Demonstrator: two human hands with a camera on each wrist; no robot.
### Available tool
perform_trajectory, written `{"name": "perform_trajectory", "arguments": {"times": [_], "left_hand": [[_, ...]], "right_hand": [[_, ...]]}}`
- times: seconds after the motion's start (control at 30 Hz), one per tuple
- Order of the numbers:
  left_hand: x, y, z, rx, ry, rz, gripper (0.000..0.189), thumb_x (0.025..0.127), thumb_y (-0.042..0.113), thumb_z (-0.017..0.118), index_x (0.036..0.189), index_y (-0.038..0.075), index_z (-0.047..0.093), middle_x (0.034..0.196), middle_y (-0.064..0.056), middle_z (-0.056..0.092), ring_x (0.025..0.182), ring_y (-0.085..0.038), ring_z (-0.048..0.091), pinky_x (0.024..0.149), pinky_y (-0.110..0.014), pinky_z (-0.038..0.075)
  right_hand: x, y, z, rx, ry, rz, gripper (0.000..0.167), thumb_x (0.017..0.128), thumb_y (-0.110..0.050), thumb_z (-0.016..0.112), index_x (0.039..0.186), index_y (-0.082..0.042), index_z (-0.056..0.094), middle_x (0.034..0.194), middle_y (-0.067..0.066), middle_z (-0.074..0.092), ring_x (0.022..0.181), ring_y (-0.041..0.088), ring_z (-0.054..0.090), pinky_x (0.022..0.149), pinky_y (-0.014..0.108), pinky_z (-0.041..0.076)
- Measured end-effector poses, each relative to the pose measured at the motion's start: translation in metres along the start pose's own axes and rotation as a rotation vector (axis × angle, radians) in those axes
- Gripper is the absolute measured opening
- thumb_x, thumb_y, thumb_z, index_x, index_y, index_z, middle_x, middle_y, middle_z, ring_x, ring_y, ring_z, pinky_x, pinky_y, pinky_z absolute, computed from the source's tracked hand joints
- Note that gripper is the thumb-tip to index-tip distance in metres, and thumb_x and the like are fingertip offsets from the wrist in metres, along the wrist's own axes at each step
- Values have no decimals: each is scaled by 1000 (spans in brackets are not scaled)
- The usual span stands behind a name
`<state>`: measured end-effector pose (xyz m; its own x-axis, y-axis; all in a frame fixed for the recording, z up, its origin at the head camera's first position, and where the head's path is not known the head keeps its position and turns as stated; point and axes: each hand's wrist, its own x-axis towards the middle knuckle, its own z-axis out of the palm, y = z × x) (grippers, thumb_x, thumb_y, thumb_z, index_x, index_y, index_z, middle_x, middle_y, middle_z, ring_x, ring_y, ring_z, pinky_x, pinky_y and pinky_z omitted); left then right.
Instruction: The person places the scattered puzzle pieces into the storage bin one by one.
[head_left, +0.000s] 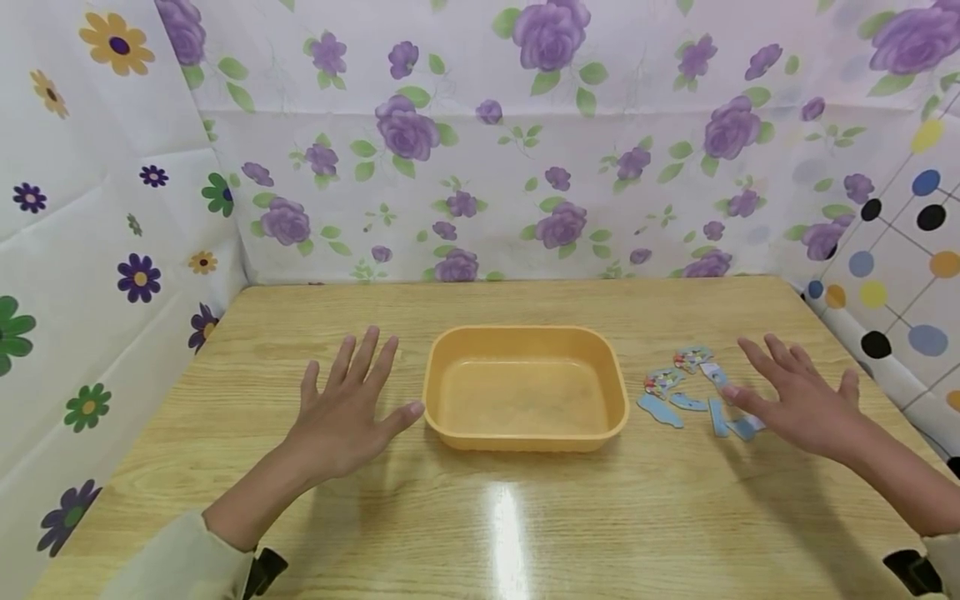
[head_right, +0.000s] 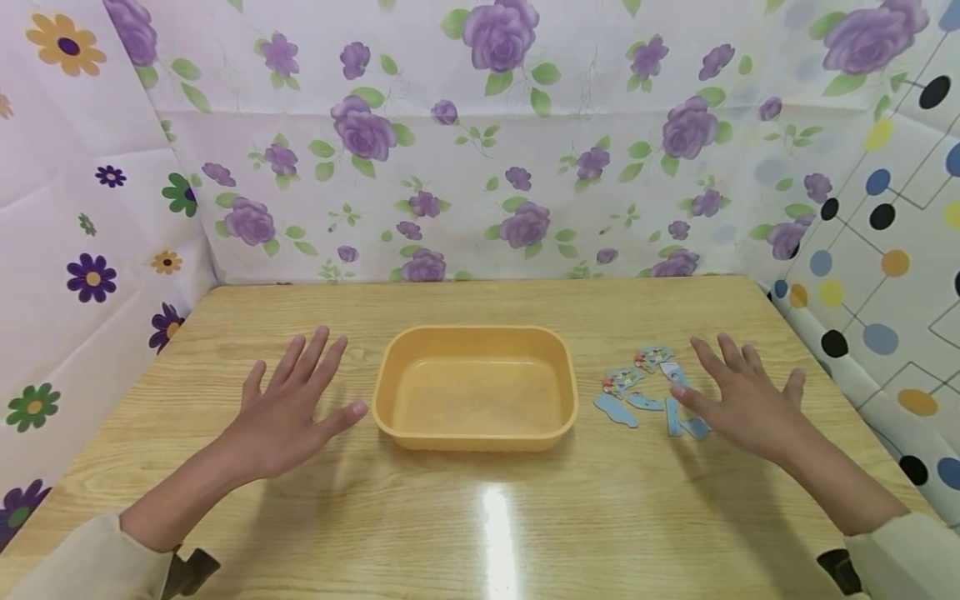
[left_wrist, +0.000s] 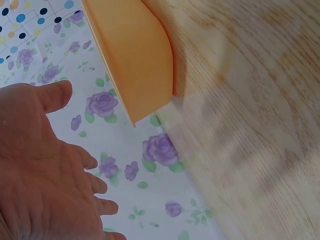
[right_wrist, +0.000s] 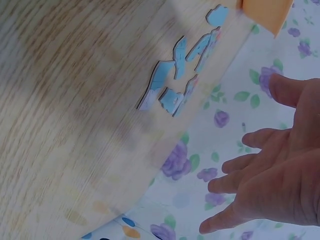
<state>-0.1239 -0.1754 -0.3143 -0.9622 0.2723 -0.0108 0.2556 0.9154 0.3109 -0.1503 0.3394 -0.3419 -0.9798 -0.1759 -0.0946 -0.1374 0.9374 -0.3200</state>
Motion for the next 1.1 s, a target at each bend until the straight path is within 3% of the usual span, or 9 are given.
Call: {"name": "perform_trajectory", "arguments": {"times": [0.37, 0.63, 0.77, 0.9, 1.0, 1.03, 1.1], "left_hand": [[-1, 1, 1, -12, 7, 6, 86, 95, 62, 42, 156, 17, 1, 160, -6, -13, 145, -33, -13, 107, -70, -10], [-2, 4, 2, -37, 2, 21, 87, 95, 60, 45, 156, 16, 1, 160, -8, -12, 145, -34, -12, 106, -71, -10], [-1, 5, 3, -48, 7, 20, 87, 94, 58, 49, 156, 14, 6, 160, -11, -7, 146, -36, -9, 107, -71, -8], [-1, 6, 4, -59, 23, 27, 88, 93, 58, 51, 156, 13, 8, 161, -13, -3, 146, -37, -7, 107, -70, -7], [-1, 5, 5, -70, 35, 34, 89, 93, 59, 51, 156, 13, 9, 161, -13, -2, 146, -37, -5, 108, -69, -6], [-1, 5, 5, -76, 38, 35, 89, 92, 60, 51, 156, 13, 10, 161, -13, -2, 146, -37, -5, 108, -69, -6], [0, 5, 6, -83, 38, 34, 89, 92, 60, 52, 156, 13, 10, 161, -13, -1, 146, -37, -5, 108, -69, -5]], "right_hand": [[4, 6, -3, 15, -3, -3, 83, 98, -52, 45, 156, -15, -1, 154, 32, -1, 138, 55, -3, 86, 81, -22], [10, 15, -4, -28, -4, -3, 84, 98, -53, 45, 155, -13, -2, 151, 36, 8, 119, 67, 30, 89, 84, -10], [13, 17, -5, -34, 0, -8, 84, 98, -51, 46, 155, -12, 0, 150, 37, 13, 119, 67, 29, 88, 85, -4], [15, 17, -6, -45, 6, -29, 83, 98, -49, 48, 155, -7, 3, 146, 37, 23, 120, 63, 34, 83, 81, 16], [17, 18, -6, -49, 9, -37, 83, 98, -48, 49, 154, -4, 7, 142, 39, 31, 118, 58, 42, 69, 61, 37], [18, 19, -6, -45, 7, -40, 83, 98, -48, 49, 154, -4, 7, 141, 40, 32, 116, 58, 44, 64, 54, 40], [19, 22, -6, -19, 1, -52, 83, 98, -45, 51, 154, -3, 7, 141, 41, 30, 117, 59, 42, 61, 51, 44]]}}
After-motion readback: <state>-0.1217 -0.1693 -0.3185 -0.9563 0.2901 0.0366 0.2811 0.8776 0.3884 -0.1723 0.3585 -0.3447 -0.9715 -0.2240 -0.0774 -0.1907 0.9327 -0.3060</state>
